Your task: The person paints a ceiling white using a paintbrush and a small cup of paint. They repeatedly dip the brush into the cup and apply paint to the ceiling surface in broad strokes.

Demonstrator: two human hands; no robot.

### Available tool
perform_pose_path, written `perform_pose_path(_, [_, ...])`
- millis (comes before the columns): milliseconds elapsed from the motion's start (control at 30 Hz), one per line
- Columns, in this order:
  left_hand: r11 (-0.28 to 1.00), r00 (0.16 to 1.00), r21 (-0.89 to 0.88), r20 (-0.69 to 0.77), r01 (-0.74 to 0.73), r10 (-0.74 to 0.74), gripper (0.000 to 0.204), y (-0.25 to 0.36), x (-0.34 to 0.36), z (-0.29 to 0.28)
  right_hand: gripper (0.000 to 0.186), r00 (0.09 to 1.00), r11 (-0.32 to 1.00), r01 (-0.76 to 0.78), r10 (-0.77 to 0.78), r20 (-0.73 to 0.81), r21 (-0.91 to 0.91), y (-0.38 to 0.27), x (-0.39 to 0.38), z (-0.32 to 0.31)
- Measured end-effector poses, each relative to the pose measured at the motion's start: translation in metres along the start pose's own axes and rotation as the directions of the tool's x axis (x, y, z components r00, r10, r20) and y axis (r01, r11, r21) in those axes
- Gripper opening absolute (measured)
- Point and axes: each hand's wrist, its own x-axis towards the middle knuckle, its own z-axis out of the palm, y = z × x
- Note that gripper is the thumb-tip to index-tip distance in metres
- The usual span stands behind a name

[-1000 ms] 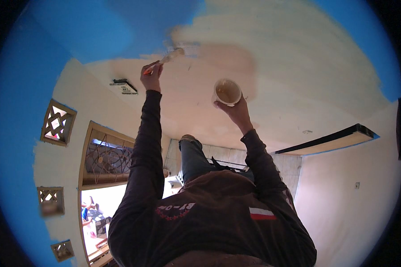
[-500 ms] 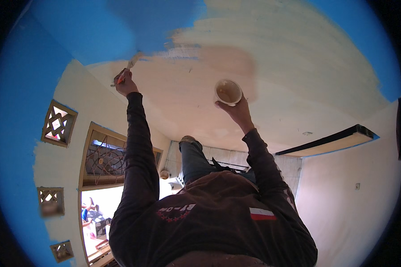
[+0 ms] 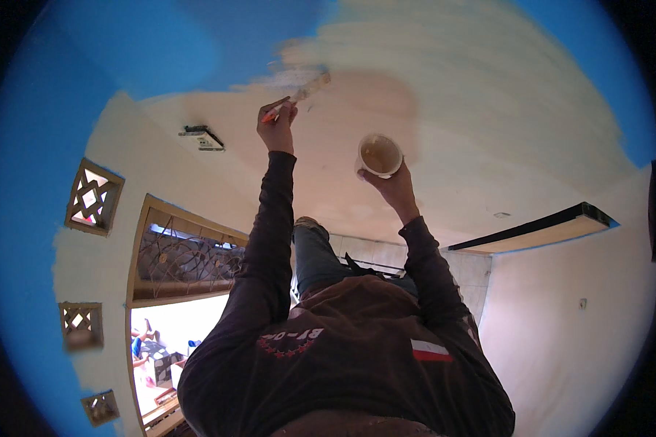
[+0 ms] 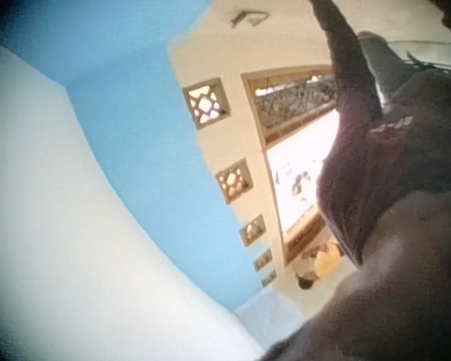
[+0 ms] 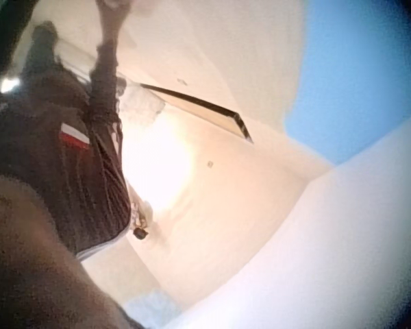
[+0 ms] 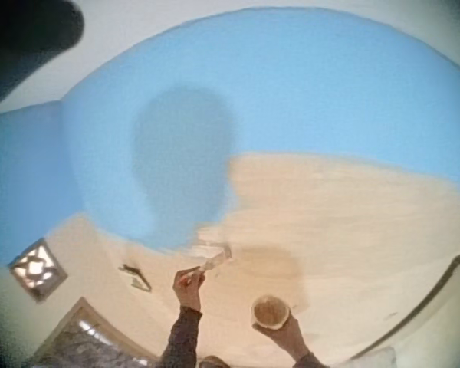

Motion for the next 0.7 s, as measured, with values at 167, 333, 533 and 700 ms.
perform_pose_path(167, [0.999, 0.999, 0.001, 0.013, -0.049, 0.049, 0.012, -0.013, 0.028, -0.026, 0.078, 0.999, 0.999, -0.032, 0.032, -0.016, -0.009, 0.003, -0.006, -0.007])
perform_pose_path(333, [0.994, 0.995, 0.048, -0.018, -0.095, 0.096, 0.014, -0.006, 0.068, -0.072, 0.079, 1.0, 1.0, -0.008, 0.009, -0.023, 0.018, 0.014, -0.01, -0.009])
perform_pose_path(533, [0.974, 0.978, 0.131, -0.066, -0.187, 0.197, 0.013, 0.006, 0.105, -0.127, 0.08, 0.998, 0.998, -0.062, 0.062, -0.003, 0.011, 0.015, -0.013, -0.01])
perform_pose_path(700, [0.977, 0.977, 0.141, -0.122, -0.159, 0.176, 0.015, 0.017, 0.126, -0.147, 0.08, 0.998, 0.998, -0.057, 0.056, 0.016, 0.017, 0.014, -0.014, -0.01])
